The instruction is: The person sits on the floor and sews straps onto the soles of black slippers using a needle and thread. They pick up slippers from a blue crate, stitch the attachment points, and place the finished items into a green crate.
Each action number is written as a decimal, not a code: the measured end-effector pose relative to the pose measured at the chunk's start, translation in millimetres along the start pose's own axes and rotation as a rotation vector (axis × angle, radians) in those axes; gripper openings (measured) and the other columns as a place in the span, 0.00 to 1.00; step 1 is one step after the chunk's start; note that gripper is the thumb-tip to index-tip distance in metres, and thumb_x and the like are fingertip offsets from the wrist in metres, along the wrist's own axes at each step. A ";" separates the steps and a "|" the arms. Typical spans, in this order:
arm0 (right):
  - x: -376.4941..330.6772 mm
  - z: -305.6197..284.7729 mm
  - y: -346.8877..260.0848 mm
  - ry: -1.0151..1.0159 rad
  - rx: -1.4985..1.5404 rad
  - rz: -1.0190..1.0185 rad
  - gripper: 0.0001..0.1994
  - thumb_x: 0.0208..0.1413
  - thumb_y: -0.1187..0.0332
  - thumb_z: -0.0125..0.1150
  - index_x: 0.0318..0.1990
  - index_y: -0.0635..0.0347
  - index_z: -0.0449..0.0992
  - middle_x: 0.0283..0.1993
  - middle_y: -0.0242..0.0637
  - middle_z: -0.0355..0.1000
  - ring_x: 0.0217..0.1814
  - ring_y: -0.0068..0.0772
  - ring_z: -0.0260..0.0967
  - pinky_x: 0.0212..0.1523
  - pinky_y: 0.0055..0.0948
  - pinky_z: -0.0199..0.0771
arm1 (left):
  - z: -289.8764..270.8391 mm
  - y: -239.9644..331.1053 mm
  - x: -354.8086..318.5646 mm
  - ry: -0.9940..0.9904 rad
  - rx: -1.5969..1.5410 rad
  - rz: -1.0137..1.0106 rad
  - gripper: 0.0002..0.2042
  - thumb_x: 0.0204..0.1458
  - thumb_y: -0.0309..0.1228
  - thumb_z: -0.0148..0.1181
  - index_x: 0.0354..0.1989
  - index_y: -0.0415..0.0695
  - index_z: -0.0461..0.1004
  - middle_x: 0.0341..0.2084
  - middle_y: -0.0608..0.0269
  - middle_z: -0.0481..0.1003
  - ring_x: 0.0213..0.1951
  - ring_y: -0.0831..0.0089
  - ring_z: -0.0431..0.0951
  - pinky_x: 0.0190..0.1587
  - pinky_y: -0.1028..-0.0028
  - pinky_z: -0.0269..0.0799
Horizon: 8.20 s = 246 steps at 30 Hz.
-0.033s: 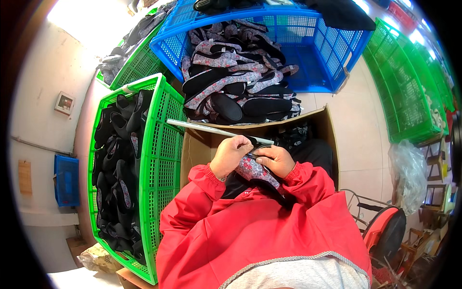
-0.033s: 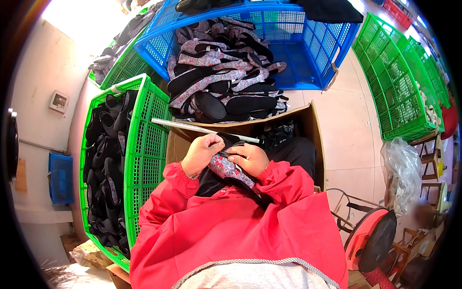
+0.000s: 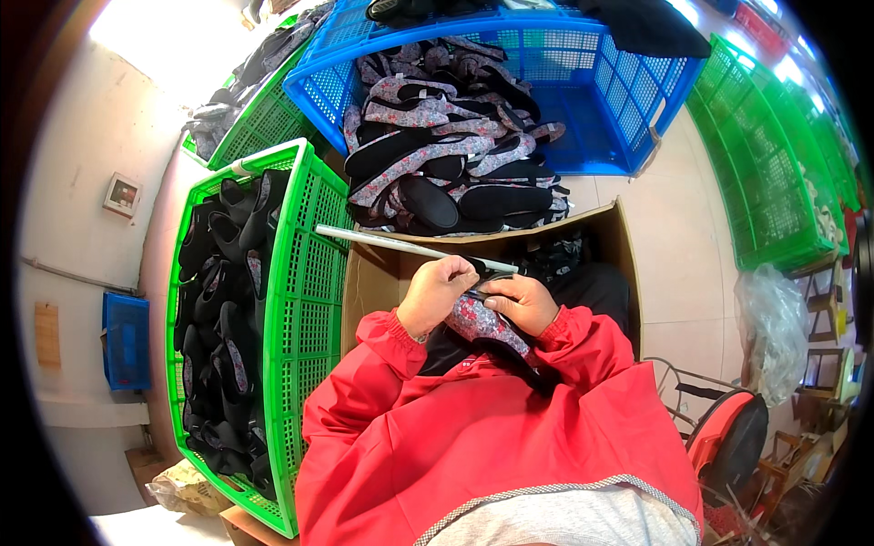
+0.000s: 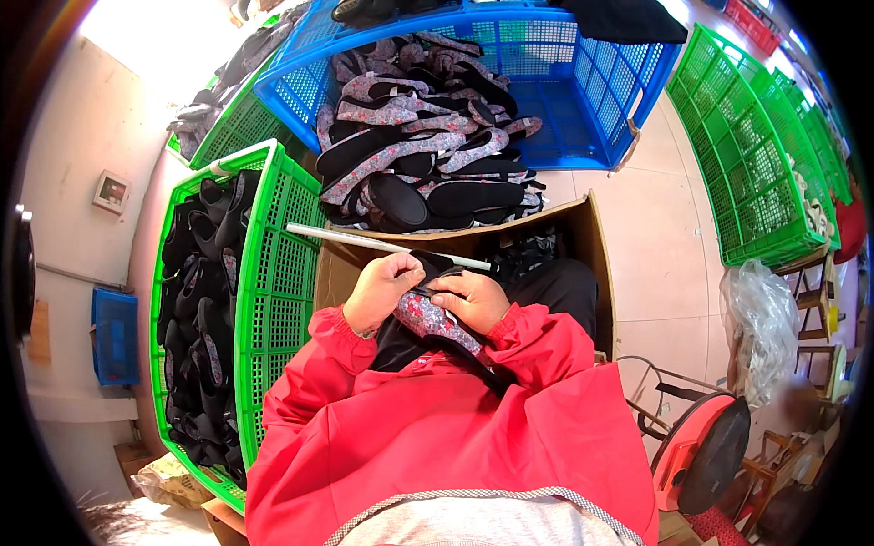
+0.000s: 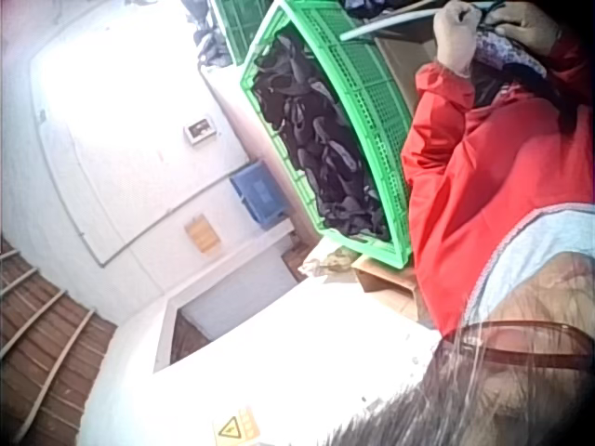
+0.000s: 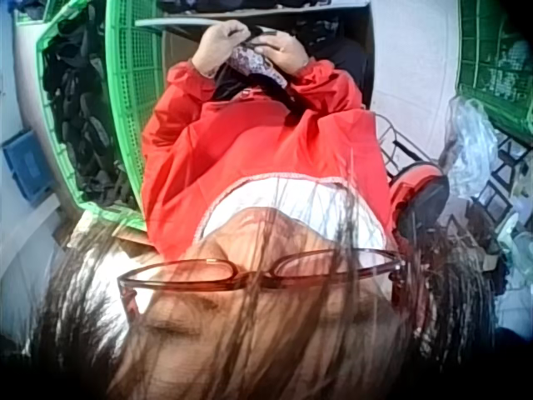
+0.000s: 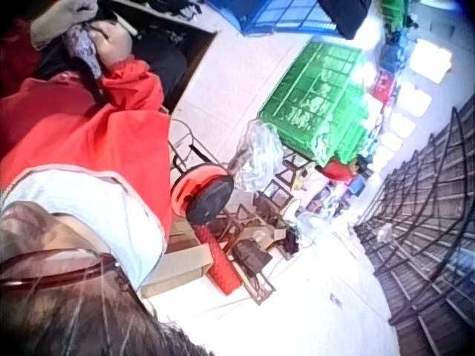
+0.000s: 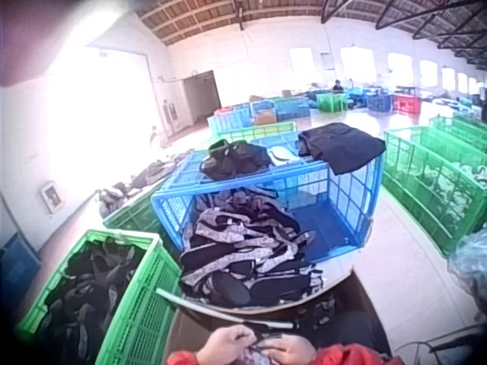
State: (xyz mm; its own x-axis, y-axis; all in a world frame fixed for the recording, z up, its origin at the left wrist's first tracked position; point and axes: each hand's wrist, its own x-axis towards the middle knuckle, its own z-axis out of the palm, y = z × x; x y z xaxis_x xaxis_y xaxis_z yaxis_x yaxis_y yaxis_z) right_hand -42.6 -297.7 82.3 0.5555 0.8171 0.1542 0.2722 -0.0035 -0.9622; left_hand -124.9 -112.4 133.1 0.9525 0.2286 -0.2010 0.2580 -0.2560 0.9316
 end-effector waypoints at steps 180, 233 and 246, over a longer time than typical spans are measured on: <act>-26.2 1.5 64.4 0.363 0.911 0.628 0.20 0.62 0.43 0.50 0.41 0.52 0.69 0.26 0.32 0.71 0.16 0.20 0.60 0.14 0.17 0.49 | -24.3 -35.0 -114.4 0.685 -0.671 -0.169 0.12 0.65 0.40 0.47 0.46 0.45 0.69 0.39 0.67 0.72 0.41 0.76 0.71 0.46 0.71 0.69; -23.2 -6.8 7.7 -0.482 0.703 0.750 0.11 0.63 0.69 0.51 0.51 0.60 0.68 0.33 0.34 0.71 0.18 0.14 0.55 0.16 0.15 0.51 | -5.4 -7.4 -91.5 0.432 0.336 0.178 0.02 0.45 0.24 0.64 0.25 0.39 0.78 0.22 0.58 0.75 0.26 0.62 0.77 0.31 0.70 0.72; -25.4 -6.1 7.8 -0.440 0.743 0.784 0.11 0.62 0.68 0.54 0.49 0.61 0.69 0.33 0.35 0.72 0.18 0.15 0.57 0.15 0.15 0.51 | -8.8 -20.8 -108.2 0.051 0.207 -0.016 0.09 0.45 0.24 0.69 0.35 0.38 0.80 0.27 0.65 0.71 0.29 0.79 0.74 0.33 0.80 0.72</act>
State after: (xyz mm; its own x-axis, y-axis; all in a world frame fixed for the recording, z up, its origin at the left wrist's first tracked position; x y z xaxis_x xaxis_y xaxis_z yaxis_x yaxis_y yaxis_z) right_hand -49.9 -322.0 72.2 0.0071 0.8706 -0.4920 -0.6333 -0.3769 -0.6759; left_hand -234.8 -123.5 138.1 0.9400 0.2800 -0.1948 0.3057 -0.4383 0.8452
